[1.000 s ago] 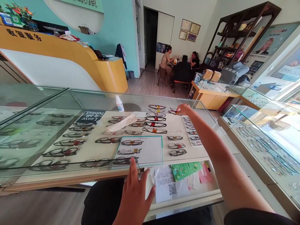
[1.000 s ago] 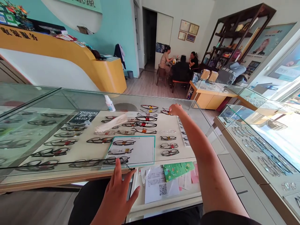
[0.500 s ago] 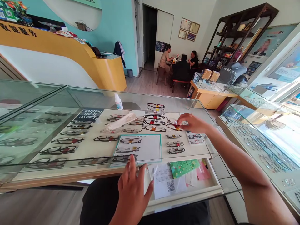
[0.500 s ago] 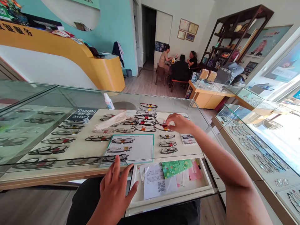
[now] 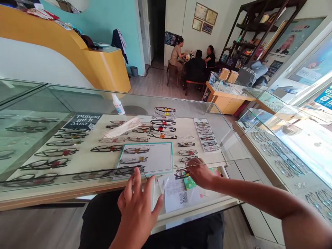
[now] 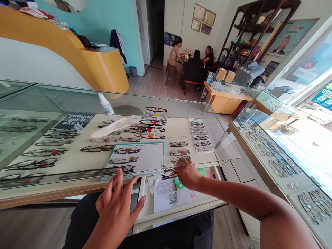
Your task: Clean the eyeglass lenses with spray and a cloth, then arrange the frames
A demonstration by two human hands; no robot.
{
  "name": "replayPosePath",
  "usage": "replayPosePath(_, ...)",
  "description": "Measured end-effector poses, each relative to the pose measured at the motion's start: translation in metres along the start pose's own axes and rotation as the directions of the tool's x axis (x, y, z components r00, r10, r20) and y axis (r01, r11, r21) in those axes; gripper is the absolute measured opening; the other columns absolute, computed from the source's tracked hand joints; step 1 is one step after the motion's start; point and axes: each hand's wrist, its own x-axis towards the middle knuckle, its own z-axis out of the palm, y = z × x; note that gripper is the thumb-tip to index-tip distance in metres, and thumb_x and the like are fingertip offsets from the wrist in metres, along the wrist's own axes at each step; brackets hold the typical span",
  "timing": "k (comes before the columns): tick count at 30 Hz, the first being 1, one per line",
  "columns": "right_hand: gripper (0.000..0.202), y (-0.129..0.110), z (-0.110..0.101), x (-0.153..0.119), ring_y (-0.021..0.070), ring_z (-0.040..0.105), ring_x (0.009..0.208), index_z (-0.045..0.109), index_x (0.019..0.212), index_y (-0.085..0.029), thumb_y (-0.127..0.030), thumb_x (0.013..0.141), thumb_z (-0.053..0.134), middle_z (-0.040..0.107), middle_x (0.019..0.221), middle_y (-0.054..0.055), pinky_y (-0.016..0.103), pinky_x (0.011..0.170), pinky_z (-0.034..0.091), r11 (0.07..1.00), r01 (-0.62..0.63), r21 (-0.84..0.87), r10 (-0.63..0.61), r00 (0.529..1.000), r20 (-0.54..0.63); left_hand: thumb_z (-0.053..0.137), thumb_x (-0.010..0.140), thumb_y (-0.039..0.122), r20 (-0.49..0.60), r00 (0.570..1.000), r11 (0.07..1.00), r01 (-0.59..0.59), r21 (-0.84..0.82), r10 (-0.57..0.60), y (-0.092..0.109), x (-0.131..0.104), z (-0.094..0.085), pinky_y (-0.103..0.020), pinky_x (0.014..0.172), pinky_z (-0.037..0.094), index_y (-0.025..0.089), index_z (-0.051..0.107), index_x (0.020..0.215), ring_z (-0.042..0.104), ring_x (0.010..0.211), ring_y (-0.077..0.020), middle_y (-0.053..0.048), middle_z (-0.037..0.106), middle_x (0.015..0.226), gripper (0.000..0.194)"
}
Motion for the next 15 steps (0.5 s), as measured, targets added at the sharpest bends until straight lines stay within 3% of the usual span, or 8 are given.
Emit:
replayPosePath(2,0.029,0.022,0.02,0.022,0.0341,0.065,0.137,0.08,0.121,-0.019,-0.01,0.1,0.062,0.078,0.134,0.016,0.054,0.118,0.052,0.993,0.059,-0.104,-0.068,0.994,-0.091,0.06,0.107,0.033,-0.003,1.0,1.0,0.005,-0.013,-0.005,0.0,0.0,0.0,-0.069,0.118,0.044,0.017,0.07,0.146,0.039,0.163,-0.0517,-0.027,0.017,0.188,0.043)
replayPosePath(5,0.038,0.054,0.037,0.06,0.0335,0.056,0.152,0.077,0.134,-0.02,-0.011,0.104,0.057,0.075,0.147,0.014,0.055,0.131,0.04,0.98,0.073,-0.183,-0.096,0.988,-0.119,0.061,0.106,0.032,-0.005,1.0,0.999,0.025,-0.033,-0.025,0.0,-0.001,0.003,-0.069,0.12,0.044,0.019,0.07,0.146,0.038,0.164,-0.0512,-0.026,0.018,0.188,0.043)
replayPosePath(10,0.042,0.098,0.047,0.12,0.0363,0.05,0.157,0.076,0.139,-0.019,-0.01,0.103,0.057,0.071,0.154,0.017,0.059,0.133,0.034,0.975,-0.087,-0.203,0.041,0.975,-0.218,0.059,0.107,0.032,-0.035,0.999,0.997,-0.002,-0.076,-0.001,-0.004,-0.007,0.009,-0.063,0.123,0.047,0.02,0.066,0.148,0.027,0.172,-0.0479,-0.021,0.008,0.191,0.043)
replayPosePath(15,0.049,0.136,0.048,0.16,0.0378,0.046,0.158,0.071,0.148,-0.017,-0.01,0.104,0.051,0.069,0.155,0.019,0.061,0.134,0.029,0.957,-0.212,-0.198,0.145,0.941,-0.304,0.062,0.104,0.032,-0.061,0.994,0.992,-0.094,-0.083,0.089,-0.012,-0.013,0.016,-0.061,0.124,0.048,0.017,0.063,0.149,0.022,0.173,-0.0497,-0.022,0.0,0.191,0.048)
